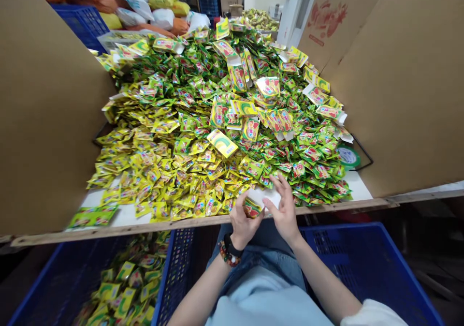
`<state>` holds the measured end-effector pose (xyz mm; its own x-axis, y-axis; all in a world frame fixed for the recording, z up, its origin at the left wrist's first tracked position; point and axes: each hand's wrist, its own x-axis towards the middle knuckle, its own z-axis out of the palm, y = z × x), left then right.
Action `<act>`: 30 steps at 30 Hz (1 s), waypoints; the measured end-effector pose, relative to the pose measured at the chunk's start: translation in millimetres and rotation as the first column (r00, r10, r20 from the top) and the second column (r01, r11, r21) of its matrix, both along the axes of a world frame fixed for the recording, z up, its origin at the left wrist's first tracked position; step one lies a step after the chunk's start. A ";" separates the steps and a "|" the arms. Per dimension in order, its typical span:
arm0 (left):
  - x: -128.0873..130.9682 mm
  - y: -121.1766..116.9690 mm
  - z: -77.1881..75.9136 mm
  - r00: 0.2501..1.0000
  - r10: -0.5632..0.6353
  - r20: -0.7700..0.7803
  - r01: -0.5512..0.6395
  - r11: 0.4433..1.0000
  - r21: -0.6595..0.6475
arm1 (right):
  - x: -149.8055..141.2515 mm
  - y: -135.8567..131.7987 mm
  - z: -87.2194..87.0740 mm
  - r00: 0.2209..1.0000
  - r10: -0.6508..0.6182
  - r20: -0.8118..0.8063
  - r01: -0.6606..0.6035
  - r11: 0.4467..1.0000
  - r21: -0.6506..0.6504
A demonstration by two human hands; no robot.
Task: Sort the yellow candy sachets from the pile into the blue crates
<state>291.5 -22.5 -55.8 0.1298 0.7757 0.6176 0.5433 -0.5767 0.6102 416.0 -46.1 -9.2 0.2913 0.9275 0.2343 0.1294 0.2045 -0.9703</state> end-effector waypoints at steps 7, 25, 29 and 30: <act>2.7 -1.1 -4.4 0.999 -0.036 -0.008 0.037 0.998 0.046 | -11.1 6.9 -5.8 0.939 0.306 -0.155 -0.318 0.946 -0.057; 0.7 -3.0 0.3 0.999 -0.020 -0.049 0.012 0.986 -0.164 | -10.8 2.5 -2.4 0.824 0.243 0.512 -0.343 0.933 0.109; -26.2 -9.2 16.7 0.999 0.006 -0.037 -0.010 0.996 -0.093 | -3.2 -1.1 -12.9 0.802 0.366 0.472 -0.454 0.887 0.082; -47.0 -12.0 23.7 0.994 0.095 -0.054 -0.098 0.994 -0.052 | 0.9 -0.2 -17.8 0.829 0.360 0.428 -0.431 0.899 0.080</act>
